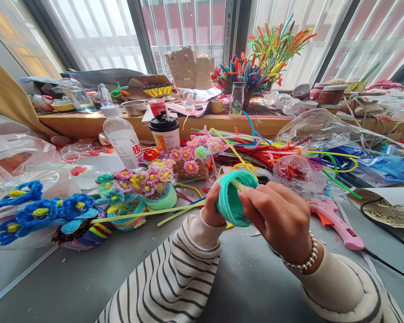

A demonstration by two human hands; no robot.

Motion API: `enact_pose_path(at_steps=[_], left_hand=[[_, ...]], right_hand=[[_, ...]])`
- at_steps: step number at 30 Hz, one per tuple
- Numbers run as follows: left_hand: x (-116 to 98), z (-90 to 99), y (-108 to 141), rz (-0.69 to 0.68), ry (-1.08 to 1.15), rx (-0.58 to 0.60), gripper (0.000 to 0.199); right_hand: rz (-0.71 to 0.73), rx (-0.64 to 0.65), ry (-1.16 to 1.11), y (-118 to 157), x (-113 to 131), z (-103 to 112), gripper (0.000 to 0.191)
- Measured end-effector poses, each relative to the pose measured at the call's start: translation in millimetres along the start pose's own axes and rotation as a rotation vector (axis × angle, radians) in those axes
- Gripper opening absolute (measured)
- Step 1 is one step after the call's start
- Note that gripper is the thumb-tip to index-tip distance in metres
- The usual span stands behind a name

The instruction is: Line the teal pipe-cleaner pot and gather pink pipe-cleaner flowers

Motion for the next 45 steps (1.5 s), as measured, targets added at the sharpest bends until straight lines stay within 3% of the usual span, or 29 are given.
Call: enact_pose_path(at_steps=[5,9,14,19,21,25,27,30,34,39,45], left_hand=[[-10.1,-7.5,-1.2,0.008,0.000,-0.074,0.027],[-11.2,-4.0,-2.8,0.082,0.063,-0.010,0.036],[-5.9,-0.3,-0.5,0.182,0.093,-0.028,0.035],[-6.4,-2.6,0.1,0.088,-0.005,-0.026,0.035],[-6.1,-0.7,-0.8,0.037,-0.035,-0.008,0.033],[-7.7,4.3,-0.7,-0.269,-0.078,-0.085,0.022],[-8.2,2.6,0.3,-0.288,-0.077,-0.067,0.024],[-9.4,-3.7,0.9,-0.181,-0.085,0.039,0.031],[-12.4,-5.4,-1.1,-0.213,-0.137,-0.013,0.025],[-10.2,-1.6,-2.9,-0.228,-0.127,-0.016,0.022],[-11.1,-2.6,-1.8,-0.213,-0.142,-0.069,0.022]], right_hand=[[-0.018,-0.051,-0.060,1.6,-2.5,4.5,0.010],[0.070,-0.090,-0.055,0.1,1.0,7.5,0.011],[0.085,-0.055,0.009,-1.5,4.9,0.6,0.010],[0.051,-0.074,-0.015,-2.2,3.7,-2.1,0.010],[-0.018,-0.078,-0.094,-2.4,2.7,0.4,0.007],[-0.348,-0.251,-0.156,-2.3,0.8,11.1,0.006],[-0.446,-0.301,-0.133,-2.8,1.9,14.2,0.010],[-0.434,-0.196,-0.154,-4.6,5.1,10.9,0.013],[-0.331,-0.056,-0.079,-4.1,9.5,1.2,0.015],[-0.268,-0.048,0.045,-1.8,12.8,-4.4,0.019],[-0.364,-0.057,0.010,-4.0,3.2,0.2,0.016]])
Point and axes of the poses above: each hand's wrist, its own y-axis away from the middle knuckle, its own z-axis out of the back of the hand, x = y × z, the point moved 1 cm from there along -y, towards the middle knuckle, and after that the axes turned 13 degrees about -y, right-handed, at the moved point
